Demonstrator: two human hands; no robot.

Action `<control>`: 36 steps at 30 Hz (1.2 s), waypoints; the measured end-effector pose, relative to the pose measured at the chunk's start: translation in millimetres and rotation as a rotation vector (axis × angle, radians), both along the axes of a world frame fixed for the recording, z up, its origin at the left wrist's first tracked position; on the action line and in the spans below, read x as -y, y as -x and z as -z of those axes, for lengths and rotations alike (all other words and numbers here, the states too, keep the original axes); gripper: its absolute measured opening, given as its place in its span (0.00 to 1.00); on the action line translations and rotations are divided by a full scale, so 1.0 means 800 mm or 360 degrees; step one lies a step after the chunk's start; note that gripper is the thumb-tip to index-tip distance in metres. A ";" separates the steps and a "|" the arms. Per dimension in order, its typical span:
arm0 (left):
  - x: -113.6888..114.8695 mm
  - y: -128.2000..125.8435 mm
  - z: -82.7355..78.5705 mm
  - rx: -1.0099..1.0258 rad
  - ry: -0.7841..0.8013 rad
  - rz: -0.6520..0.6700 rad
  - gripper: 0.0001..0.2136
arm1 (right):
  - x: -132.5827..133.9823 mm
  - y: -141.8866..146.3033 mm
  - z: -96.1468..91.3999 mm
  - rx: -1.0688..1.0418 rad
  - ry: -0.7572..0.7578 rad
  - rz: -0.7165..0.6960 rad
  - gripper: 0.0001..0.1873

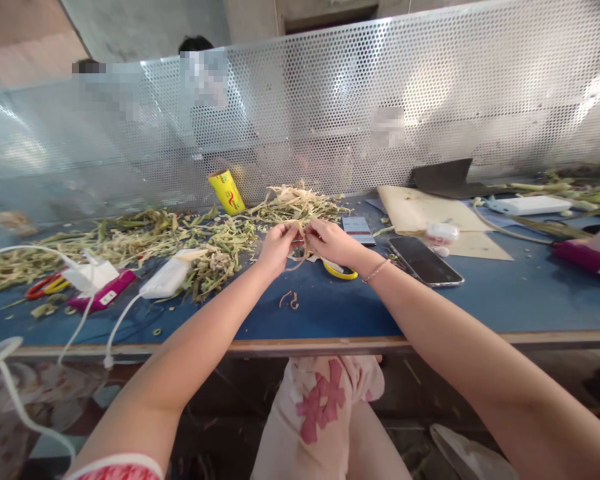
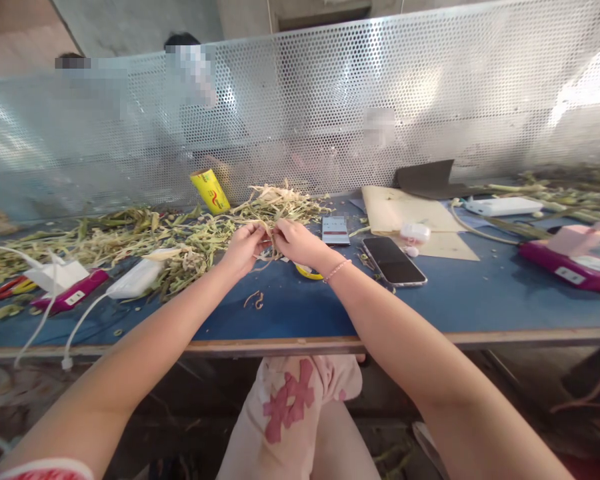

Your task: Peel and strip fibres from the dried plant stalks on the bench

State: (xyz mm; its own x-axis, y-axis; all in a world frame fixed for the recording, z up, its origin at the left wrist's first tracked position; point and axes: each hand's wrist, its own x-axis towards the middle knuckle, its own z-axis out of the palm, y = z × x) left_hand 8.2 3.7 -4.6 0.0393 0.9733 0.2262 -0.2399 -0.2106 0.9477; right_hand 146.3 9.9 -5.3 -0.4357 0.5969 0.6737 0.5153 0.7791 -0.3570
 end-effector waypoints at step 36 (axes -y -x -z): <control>-0.001 0.001 0.003 -0.0073 -0.0055 0.0198 0.05 | -0.001 -0.003 0.000 0.0086 -0.0007 -0.0171 0.09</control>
